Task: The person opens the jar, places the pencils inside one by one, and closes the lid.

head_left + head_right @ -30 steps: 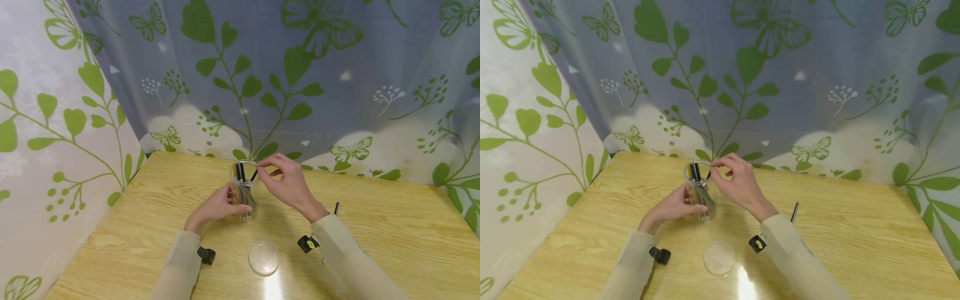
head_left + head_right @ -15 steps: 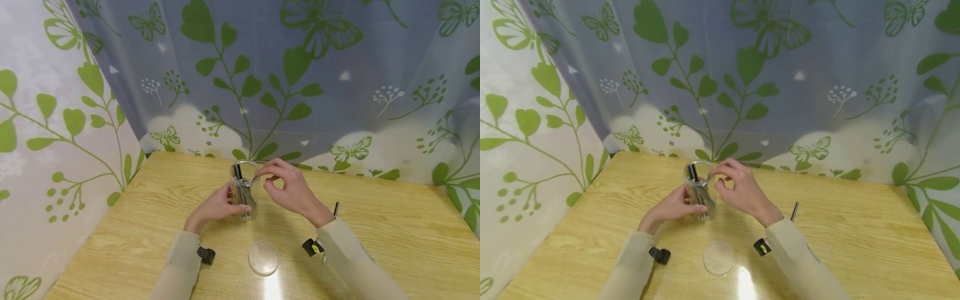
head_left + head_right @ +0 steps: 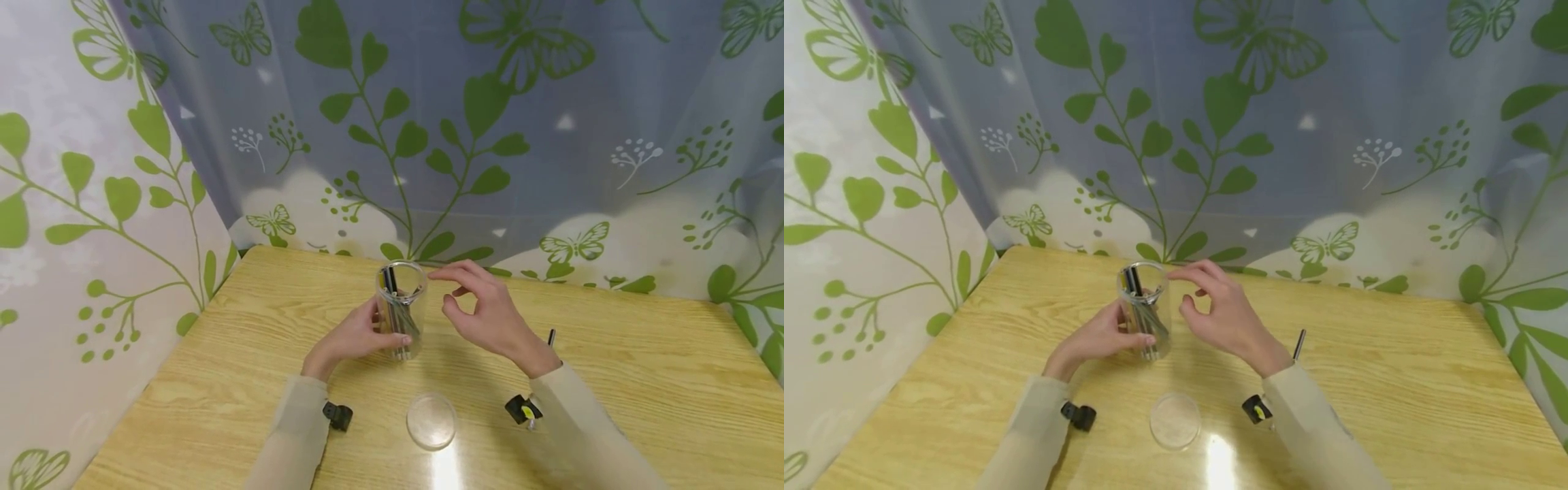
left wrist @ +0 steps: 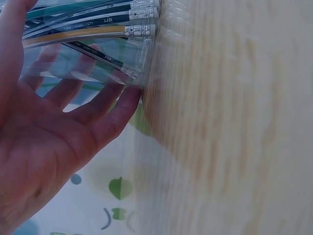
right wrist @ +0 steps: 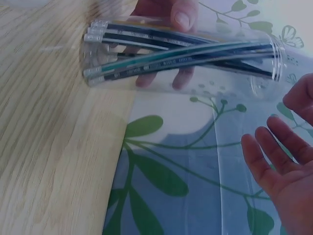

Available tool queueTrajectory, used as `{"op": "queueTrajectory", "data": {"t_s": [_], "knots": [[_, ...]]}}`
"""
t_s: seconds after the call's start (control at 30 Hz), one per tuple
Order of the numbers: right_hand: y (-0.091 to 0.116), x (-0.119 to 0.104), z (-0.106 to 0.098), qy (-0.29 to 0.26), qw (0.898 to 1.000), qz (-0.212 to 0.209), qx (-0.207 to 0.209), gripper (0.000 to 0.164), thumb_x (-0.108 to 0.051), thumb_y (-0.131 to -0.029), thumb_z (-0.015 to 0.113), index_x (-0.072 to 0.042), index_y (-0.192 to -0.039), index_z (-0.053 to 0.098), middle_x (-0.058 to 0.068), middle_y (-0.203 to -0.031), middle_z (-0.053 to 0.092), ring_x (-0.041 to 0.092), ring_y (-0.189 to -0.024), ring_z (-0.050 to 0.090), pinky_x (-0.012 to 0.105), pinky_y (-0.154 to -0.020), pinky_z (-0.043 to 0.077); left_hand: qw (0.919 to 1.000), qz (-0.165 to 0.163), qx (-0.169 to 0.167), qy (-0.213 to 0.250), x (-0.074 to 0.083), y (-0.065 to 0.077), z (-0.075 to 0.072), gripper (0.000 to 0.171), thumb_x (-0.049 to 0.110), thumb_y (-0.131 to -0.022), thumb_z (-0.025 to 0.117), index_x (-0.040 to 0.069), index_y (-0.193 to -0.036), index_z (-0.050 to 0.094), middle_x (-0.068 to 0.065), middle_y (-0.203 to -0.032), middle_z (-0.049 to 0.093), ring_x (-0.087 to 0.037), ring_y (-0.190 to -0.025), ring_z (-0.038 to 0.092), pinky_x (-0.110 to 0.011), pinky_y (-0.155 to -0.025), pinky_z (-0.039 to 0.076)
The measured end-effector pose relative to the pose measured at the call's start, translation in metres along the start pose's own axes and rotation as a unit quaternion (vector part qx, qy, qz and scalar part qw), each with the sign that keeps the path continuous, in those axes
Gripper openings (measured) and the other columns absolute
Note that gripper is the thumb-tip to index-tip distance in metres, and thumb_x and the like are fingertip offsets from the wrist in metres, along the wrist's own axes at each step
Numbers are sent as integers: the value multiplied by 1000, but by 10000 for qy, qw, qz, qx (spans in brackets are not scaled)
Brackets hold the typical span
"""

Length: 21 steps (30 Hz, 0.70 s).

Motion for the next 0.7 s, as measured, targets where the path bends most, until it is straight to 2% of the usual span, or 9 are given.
{"op": "queueTrajectory", "data": {"t_s": [0.17, 0.37, 0.57, 0.63, 0.7], "knots": [[13, 9, -14, 205, 9993, 276, 109, 35, 2, -89, 66, -13, -121, 72, 3, -117, 69, 18, -105, 67, 34, -81, 63, 10000, 25, -27, -23, 1, 0, 0, 77, 29, -89, 81, 28, -154, 41, -9, -137, 62, -30, -130, 59, -48, -107, 53], [35, 25, -33, 549, 9928, 1063, 93, 31, -5, -94, 67, -15, -123, 72, 3, -119, 70, 19, -108, 66, 33, -78, 63, 9999, 33, -107, -90, 2, 1, 0, 79, 30, -90, 81, 29, -156, 38, -8, -138, 61, -31, -131, 59, -48, -106, 54], [57, 43, -50, 655, 9779, 1981, -145, 29, -15, -99, 64, -12, -128, 69, 10, -126, 68, 29, -112, 64, 23, -75, 60, 9998, -16, -108, -135, 2, 1, -1, 79, 30, -90, 81, 29, -156, 38, -8, -138, 62, -31, -131, 58, -48, -106, 54], [66, 49, -55, 762, 9702, 2287, -234, 30, -18, -100, 64, -10, -129, 68, 13, -127, 68, 31, -113, 63, 27, -76, 60, 9998, -16, -110, -136, 2, 2, -1, 78, 30, -90, 80, 30, -156, 38, -8, -138, 62, -31, -131, 59, -48, -105, 54], [74, 55, -59, 900, 9616, 2573, -319, 31, -20, -100, 63, -8, -129, 67, 16, -126, 67, 35, -112, 64, 35, -79, 61, 9998, 2, -104, -153, 2, 2, 0, 78, 30, -90, 80, 31, -155, 38, -8, -137, 62, -30, -130, 59, -47, -105, 55]]}}
Point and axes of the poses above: each hand's wrist, its own y-axis away from the middle knuckle, its own z-axis out of the palm, x = y × z, the point moved 2 cm from there along -y, towards the middle knuckle
